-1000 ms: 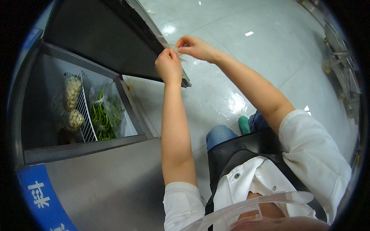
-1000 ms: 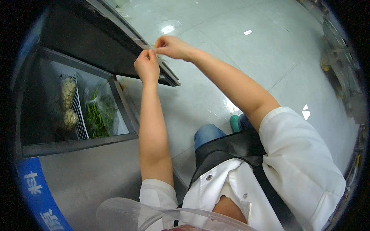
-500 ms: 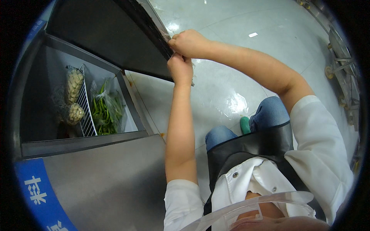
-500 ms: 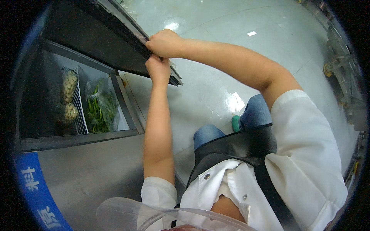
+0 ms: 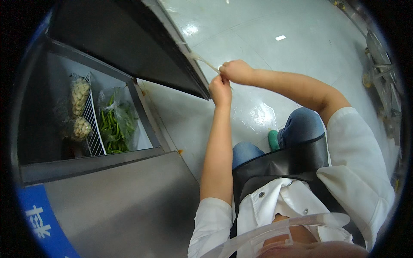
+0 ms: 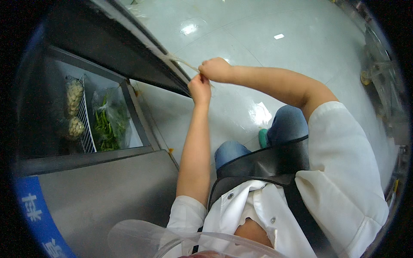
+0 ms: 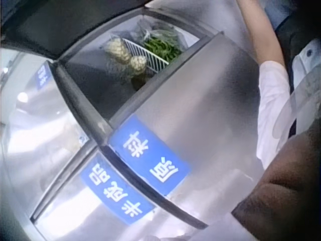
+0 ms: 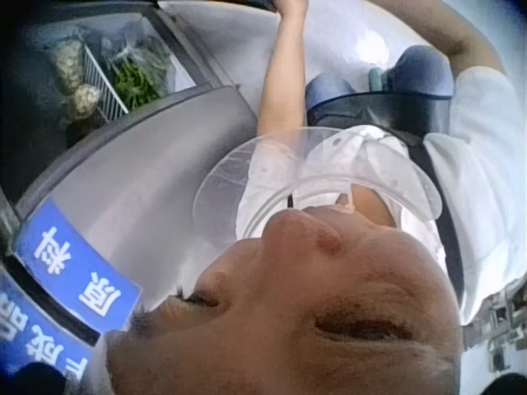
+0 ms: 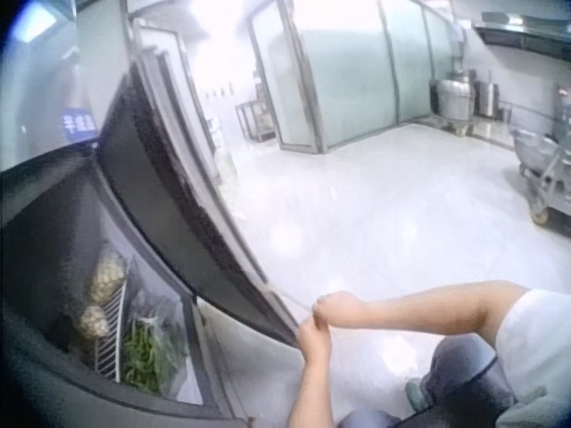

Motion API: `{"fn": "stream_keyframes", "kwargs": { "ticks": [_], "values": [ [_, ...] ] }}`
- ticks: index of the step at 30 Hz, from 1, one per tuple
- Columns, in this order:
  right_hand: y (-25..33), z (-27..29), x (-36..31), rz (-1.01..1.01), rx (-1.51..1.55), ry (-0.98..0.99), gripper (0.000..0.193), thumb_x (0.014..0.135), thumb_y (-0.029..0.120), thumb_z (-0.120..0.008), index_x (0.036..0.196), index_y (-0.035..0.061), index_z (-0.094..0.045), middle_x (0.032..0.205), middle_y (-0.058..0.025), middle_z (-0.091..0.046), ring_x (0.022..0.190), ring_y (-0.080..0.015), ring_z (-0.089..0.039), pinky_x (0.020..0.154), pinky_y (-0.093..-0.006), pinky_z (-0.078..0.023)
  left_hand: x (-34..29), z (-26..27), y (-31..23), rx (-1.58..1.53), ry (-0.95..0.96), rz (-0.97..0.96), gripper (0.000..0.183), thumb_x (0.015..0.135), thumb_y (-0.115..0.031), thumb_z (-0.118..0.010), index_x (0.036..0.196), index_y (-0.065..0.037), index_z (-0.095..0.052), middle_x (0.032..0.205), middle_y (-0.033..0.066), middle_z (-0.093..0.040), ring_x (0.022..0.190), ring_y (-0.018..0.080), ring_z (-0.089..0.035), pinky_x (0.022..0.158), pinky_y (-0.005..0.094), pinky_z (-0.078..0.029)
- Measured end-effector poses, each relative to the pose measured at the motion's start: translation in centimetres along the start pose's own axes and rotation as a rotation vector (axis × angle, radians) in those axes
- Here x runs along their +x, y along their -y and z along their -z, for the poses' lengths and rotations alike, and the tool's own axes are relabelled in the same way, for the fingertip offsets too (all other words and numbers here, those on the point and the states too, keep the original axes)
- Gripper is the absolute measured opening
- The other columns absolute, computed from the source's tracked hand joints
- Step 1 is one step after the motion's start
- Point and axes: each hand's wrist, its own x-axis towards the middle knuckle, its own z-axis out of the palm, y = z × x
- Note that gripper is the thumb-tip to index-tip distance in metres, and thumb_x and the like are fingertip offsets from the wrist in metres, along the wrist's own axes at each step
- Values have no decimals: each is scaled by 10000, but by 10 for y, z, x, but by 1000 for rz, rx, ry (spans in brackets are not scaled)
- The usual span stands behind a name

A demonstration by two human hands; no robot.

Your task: The person opens a refrigerator door, removes a plastic strip, and uses scissors to cut it. Then they walk to a stainless steel counter and wipe the surface with a green cloth, moving around containers and bowls.

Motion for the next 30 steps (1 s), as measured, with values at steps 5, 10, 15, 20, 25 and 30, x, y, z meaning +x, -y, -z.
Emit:
{"fn": "stream_keyframes", "kwargs": {
  "ticks": [5, 10, 15, 20, 25, 30],
  "values": [
    [13, 47, 33, -201, 592, -40, 347, 775, 328, -530, 859, -8, -557, 799, -146, -582, 714, -233, -573, 639, -316, -453, 6, 3, -6, -17, 29, -5, 155, 724, -92, -525, 624, 26, -519, 604, 182, -532, 553, 340, -518, 514, 372, -398],
    [31, 60, 69, -390, 1330, 228, 407, 792, 395, -513, 830, -8, -555, 769, -82, -574, 683, -158, -547, 611, -268, -428, 8, 2, -7, 43, 26, -113, 213, 747, -127, -509, 593, 18, -481, 574, 177, -504, 506, 314, -483, 494, 361, -377],
    [31, 51, 77, -299, 1281, 153, 337, 820, 346, -484, 739, 28, -560, 644, -38, -538, 566, -129, -480, 543, -248, -388, 2, 29, -17, 77, 192, 39, 171, 753, -116, -503, 640, 13, -512, 628, 179, -518, 577, 326, -494, 552, 371, -393],
    [45, 57, 69, -243, 925, -29, 321, 826, 293, -468, 716, 5, -557, 576, -70, -540, 537, -152, -500, 517, -285, -397, 7, 59, -16, -147, -155, 30, 256, 823, -224, -465, 875, 25, -498, 832, 74, -516, 744, 136, -476, 620, 285, -396],
    [61, 65, 53, -203, 780, -85, 283, 811, 263, -461, 736, 11, -568, 611, -127, -572, 551, -249, -548, 528, -363, -421, 27, 83, -65, -734, -146, 363, 389, 881, -336, -347, 906, 21, -500, 821, 51, -504, 677, 117, -446, 586, 236, -367],
    [79, 66, 47, -109, 641, -77, 253, 766, 231, -459, 715, 20, -588, 644, -158, -575, 631, -326, -558, 581, -397, -439, 33, 86, -74, -770, -383, 566, 347, 877, -313, -353, 803, -14, -513, 721, 48, -526, 579, 116, -464, 483, 238, -328]
  ]
}}
